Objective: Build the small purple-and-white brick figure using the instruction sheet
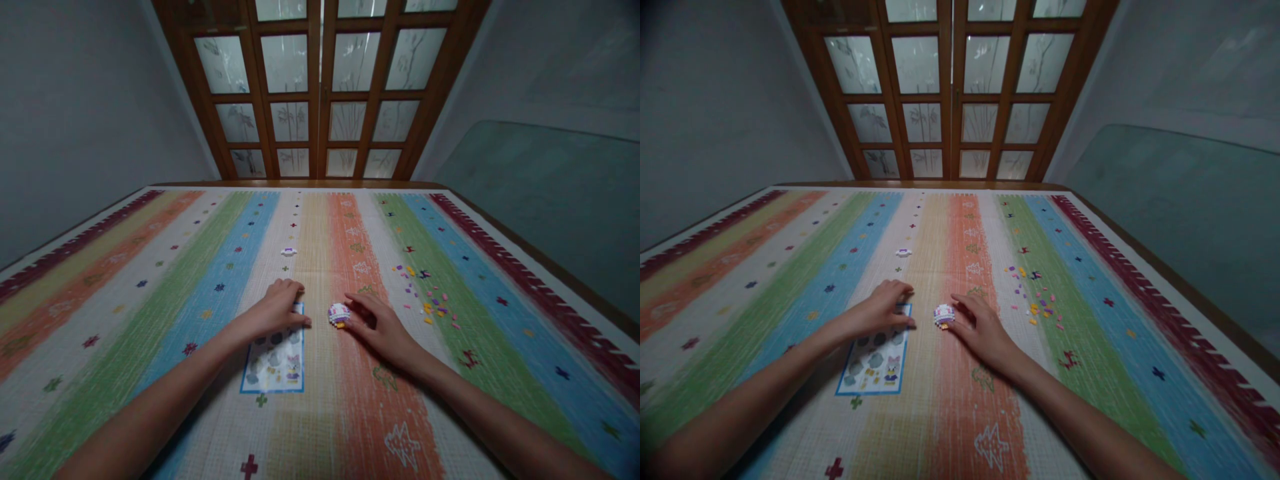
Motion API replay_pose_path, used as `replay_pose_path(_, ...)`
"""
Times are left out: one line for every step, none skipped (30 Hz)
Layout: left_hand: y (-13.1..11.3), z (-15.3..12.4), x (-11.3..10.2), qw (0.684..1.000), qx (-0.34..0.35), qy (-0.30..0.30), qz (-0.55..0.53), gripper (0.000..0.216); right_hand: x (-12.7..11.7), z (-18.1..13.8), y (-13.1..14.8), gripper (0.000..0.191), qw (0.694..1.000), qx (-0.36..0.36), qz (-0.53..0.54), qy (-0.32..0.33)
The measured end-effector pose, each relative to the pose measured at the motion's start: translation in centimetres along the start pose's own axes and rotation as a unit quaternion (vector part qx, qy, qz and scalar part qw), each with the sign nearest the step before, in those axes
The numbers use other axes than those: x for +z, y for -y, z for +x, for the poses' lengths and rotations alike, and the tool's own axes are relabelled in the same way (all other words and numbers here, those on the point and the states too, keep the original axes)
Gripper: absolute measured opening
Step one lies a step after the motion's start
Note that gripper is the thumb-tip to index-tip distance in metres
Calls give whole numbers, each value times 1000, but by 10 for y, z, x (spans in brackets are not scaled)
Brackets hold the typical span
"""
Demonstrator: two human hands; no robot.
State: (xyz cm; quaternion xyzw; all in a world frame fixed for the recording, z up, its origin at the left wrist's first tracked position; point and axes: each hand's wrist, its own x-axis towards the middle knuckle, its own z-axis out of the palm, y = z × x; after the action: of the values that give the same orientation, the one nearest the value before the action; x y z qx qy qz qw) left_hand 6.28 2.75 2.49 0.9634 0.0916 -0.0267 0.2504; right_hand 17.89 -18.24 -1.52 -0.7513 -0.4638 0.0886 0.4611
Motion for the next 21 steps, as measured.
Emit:
replay_pose_path(5,-3,-4,999,-26,11,27,50,0,0,-1,38,1000,6,5,-1)
replay_pose_path(8,-6,-7,998,-45,17,39,48,0,-1,-1,37,1000,11,9,-3)
replay_pose_path(11,-8,-9,997,-57,24,42,44,0,-1,-2,37,1000,16,14,-5)
replay_pose_path(12,-9,-11,997,-61,29,38,39,-1,-1,-3,37,1000,21,21,-8)
replay_pose_path(13,-10,-12,997,-59,34,29,34,-1,-1,-4,38,999,27,30,-11)
replay_pose_path(13,-11,-12,998,-54,40,18,28,-1,-1,-5,38,999,33,36,-15)
replay_pose_path(13,-11,-12,998,-48,46,7,22,-2,-1,-6,37,998,37,39,-19)
replay_pose_path(14,-10,-12,998,-42,54,-5,18,-3,-1,-7,35,998,39,38,-26)
replay_pose_path(14,-9,-12,997,-37,61,-18,15,-4,-1,-6,33,998,37,33,-37)
replay_pose_path(14,-9,-12,997,-32,68,-32,14,-6,-1,-5,29,998,32,25,-48)
replay_pose_path(15,-8,-13,996,-26,75,-47,13,-8,-1,-4,26,998,23,16,-60)
replay_pose_path(15,-8,-13,995,-21,79,-63,12,-10,0,-1,24,997,12,6,-70)
replay_pose_path(15,-7,-15,993,-15,82,-78,11,-12,1,3,21,997,2,-4,-77)
replay_pose_path(15,-7,-17,992,-9,83,-92,10,-14,2,7,20,997,-8,-13,-78)
replay_pose_path(14,-7,-21,991,-3,83,-106,10,-15,4,13,18,997,-16,-20,-71)
replay_pose_path(12,-7,-25,990,4,83,-117,9,-17,6,19,18,998,-22,-26,-58)
replay_pose_path(9,-7,-30,988,11,83,-131,9,-17,8,25,18,998,-26,-29,-40)
replay_pose_path(5,-6,-35,986,18,82,-147,10,-18,11,32,18,999,-28,-29,-15)
replay_pose_path(1,-5,-41,982,26,83,-167,10,-18,14,39,19,999,-26,-23,13)
replay_pose_path(-4,-3,-46,974,36,82,-206,11,-17,18,44,20,999,-19,-11,42)
replay_pose_path(-9,-2,-51,965,46,82,-244,13,-16,21,49,19,997,-11,6,72)
